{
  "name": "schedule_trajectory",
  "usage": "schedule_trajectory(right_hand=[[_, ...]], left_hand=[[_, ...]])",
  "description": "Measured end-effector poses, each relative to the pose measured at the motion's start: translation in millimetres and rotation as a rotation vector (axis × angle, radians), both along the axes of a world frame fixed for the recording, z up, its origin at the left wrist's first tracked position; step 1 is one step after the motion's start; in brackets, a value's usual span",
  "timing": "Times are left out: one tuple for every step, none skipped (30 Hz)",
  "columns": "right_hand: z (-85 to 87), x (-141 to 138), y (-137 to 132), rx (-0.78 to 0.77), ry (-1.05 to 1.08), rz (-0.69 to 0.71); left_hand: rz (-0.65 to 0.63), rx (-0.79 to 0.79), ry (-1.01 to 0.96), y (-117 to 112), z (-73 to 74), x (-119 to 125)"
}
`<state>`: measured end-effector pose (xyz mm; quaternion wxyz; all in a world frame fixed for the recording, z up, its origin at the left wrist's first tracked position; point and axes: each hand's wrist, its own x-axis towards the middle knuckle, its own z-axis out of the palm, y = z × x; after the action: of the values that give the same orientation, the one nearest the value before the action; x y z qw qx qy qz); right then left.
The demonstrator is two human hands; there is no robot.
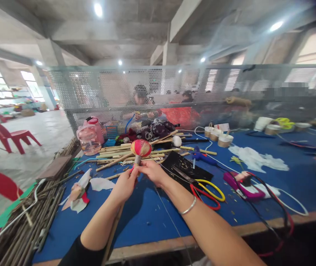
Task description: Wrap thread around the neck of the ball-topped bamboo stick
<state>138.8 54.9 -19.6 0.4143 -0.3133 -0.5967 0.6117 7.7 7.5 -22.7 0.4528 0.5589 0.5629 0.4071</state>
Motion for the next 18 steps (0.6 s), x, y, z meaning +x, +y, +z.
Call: schedule_trajectory(right_hand=[[0.1, 1.0, 0.5, 0.006, -0.026, -0.003], [0.8, 2.3, 0.7, 0.010, -0.048, 0.005], [2.1, 3.8, 0.6, 0.010, -0.063, 0.024], [3.8, 5.4, 0.3, 0.004, -0.073, 0.050], [5.8, 6.9, -0.4, -0.002, -0.079, 0.071], [7.9, 8.3, -1.4, -0.004, -0.082, 0.078], [10.1, 9.4, -2.7, 0.002, -0.087, 0.068], [12.2, 10.1, -4.2, 0.017, -0.094, 0.042], [14.0, 10.6, -5.7, 0.035, -0.101, 0.009], [15.6, 10.8, -7.0, 0.051, -0.104, -0.021], [16.7, 10.8, -7.9, 0.054, -0.100, -0.042], [17.5, 10.6, -8.3, 0.043, -0.093, -0.049], [17.8, 10.4, -8.1, 0.021, -0.079, -0.046], [17.8, 10.3, -7.2, -0.006, -0.058, -0.034], [17.6, 10.4, -6.0, -0.030, -0.029, -0.015], [17.3, 10.7, -4.4, -0.046, 0.005, 0.012], [16.8, 11.5, -2.8, -0.048, 0.040, 0.045], [16.3, 12.5, -1.3, -0.038, 0.070, 0.081]], left_hand=[[0.007, -0.015, -0.052, -1.9, 2.4, 0.8], [0.028, -0.031, -0.110, -3.8, 5.6, 1.7], [0.061, -0.050, -0.169, -5.5, 9.0, 2.5], [0.096, -0.078, -0.221, -6.9, 12.4, 3.0], [0.097, -0.103, -0.268, -7.9, 15.4, 3.1], [0.089, -0.114, -0.314, -8.3, 17.7, 2.7], [0.075, -0.124, -0.353, -8.3, 19.4, 2.0], [0.059, -0.129, -0.382, -8.2, 20.5, 1.0], [0.047, -0.129, -0.401, -7.9, 21.3, 0.0], [0.037, -0.129, -0.413, -7.8, 22.0, -1.0], [0.029, -0.131, -0.423, -8.1, 23.0, -1.8], [0.019, -0.136, -0.438, -8.7, 24.2, -2.5], [0.000, -0.141, -0.462, -9.6, 25.7, -3.3], [-0.028, -0.151, -0.496, -10.9, 27.4, -4.1], [-0.066, -0.169, -0.540, -12.3, 29.1, -5.1], [-0.116, -0.195, -0.588, -13.7, 30.6, -6.2], [-0.178, -0.228, -0.641, -14.9, 31.7, -7.5], [-0.251, -0.268, -0.697, -15.9, 32.3, -8.9]])
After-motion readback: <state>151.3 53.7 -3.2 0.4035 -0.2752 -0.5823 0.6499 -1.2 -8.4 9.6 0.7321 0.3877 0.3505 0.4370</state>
